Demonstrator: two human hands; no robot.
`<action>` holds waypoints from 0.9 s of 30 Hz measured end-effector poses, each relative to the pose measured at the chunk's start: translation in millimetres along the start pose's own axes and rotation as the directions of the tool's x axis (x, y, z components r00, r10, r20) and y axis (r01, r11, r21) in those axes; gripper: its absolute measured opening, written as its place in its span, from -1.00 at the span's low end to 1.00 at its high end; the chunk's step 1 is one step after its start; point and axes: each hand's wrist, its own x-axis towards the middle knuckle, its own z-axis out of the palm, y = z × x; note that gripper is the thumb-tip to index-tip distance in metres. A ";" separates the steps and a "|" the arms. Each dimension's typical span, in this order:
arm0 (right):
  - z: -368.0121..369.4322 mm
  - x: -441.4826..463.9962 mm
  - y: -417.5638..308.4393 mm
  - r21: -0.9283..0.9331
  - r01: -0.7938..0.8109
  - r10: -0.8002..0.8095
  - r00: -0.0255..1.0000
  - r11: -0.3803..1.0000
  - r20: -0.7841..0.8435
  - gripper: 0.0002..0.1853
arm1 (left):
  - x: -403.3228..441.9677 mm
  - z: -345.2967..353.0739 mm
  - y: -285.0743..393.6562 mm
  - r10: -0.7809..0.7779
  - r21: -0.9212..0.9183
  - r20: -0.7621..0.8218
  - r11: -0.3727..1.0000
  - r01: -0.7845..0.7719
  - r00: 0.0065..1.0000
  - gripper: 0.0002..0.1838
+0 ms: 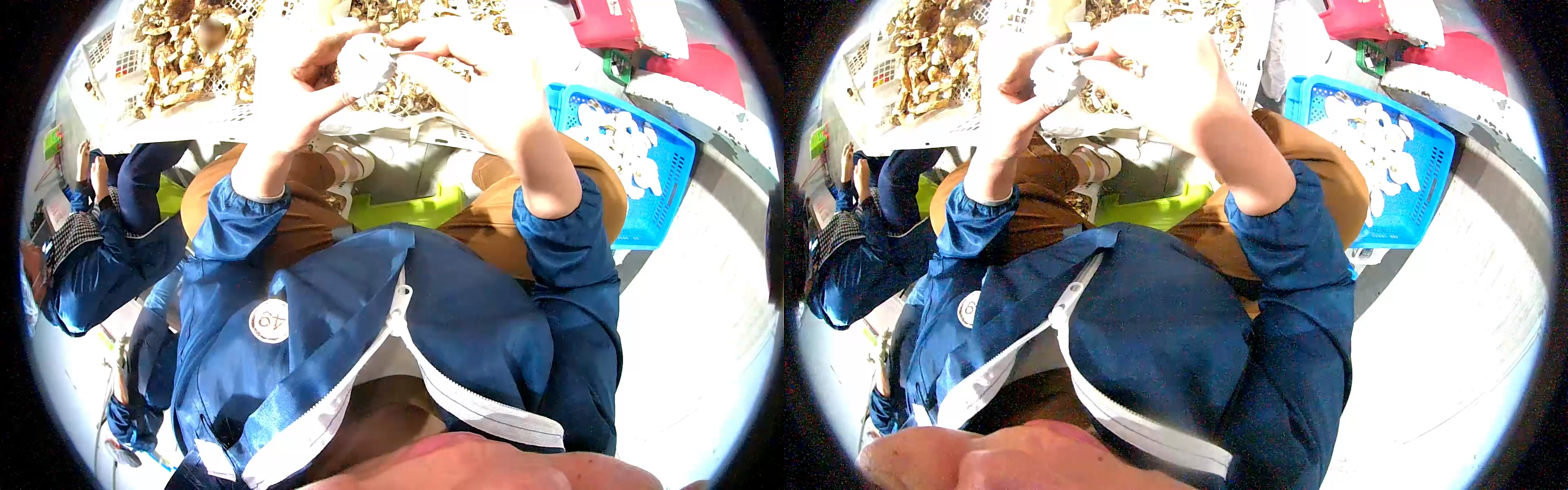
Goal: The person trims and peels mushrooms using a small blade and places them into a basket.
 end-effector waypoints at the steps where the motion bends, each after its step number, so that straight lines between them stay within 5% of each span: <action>1: 1.3 -0.6 -1.6 -0.027 0.010 -0.010 1.000 1.000 -0.015 -0.87 | 0.0 -0.9 -0.5 -0.019 0.011 -0.003 1.000 0.019 1.000 -0.38; 6: -0.7 -3.2 -13.0 -0.211 -0.073 0.075 0.997 0.975 0.002 -0.86 | -2.8 -2.8 3.3 -0.065 0.181 0.062 0.982 0.053 0.996 -0.41; 8: -2.4 -0.6 -14.0 -0.180 -0.179 0.186 0.982 0.967 0.018 -0.86 | 0.5 6.7 11.1 0.032 0.021 0.023 0.999 -0.033 0.999 -0.39; 10: -6.3 -0.5 -8.5 0.098 -0.306 0.303 0.952 0.947 0.042 -0.86 | 1.4 5.2 11.5 0.066 -0.081 0.017 0.995 -0.065 0.998 -0.38; 11: -7.8 -0.8 -6.8 0.235 -0.362 0.357 0.932 0.902 0.066 -0.86 | 0.0 -1.7 10.9 0.029 0.043 0.040 0.999 -0.031 0.999 -0.38; 14: -9.9 1.1 -10.9 0.091 -0.350 0.336 0.931 0.932 0.141 -0.88 | 0.3 3.4 12.8 0.020 -0.003 0.005 1.000 -0.020 1.000 -0.39; 17: -8.0 1.1 -6.2 0.035 -0.110 0.107 0.991 0.993 0.077 -0.85 | -1.2 -3.0 15.8 -0.028 0.152 0.072 0.988 0.017 0.997 -0.46; 18: -8.3 1.0 -3.6 -0.014 -0.011 0.012 0.998 1.000 0.057 -0.84 | 0.4 -3.4 15.5 0.041 0.255 0.095 0.965 -0.064 0.995 -0.47; 20: -11.7 0.4 -6.7 -0.036 -0.084 0.088 0.988 0.996 0.124 -0.88 | 3.6 -3.8 14.0 0.167 0.442 0.164 0.868 -0.224 0.972 -0.47; 24: -11.6 0.2 -16.5 -0.169 -0.177 0.205 0.965 0.970 0.165 -0.89 | -4.7 -1.6 15.7 -0.066 0.328 0.121 0.944 0.023 0.990 -0.47; 25: -10.8 0.1 -16.7 -0.178 -0.202 0.231 0.960 0.963 0.161 -0.88 | -0.4 -5.3 18.4 -0.004 0.428 0.163 0.901 -0.066 0.987 -0.47; 27: -10.7 1.0 -11.5 0.028 -0.357 0.351 0.929 0.934 0.120 -0.88 | 0.0 -0.9 21.1 0.011 0.231 0.136 0.972 -0.043 0.991 -0.46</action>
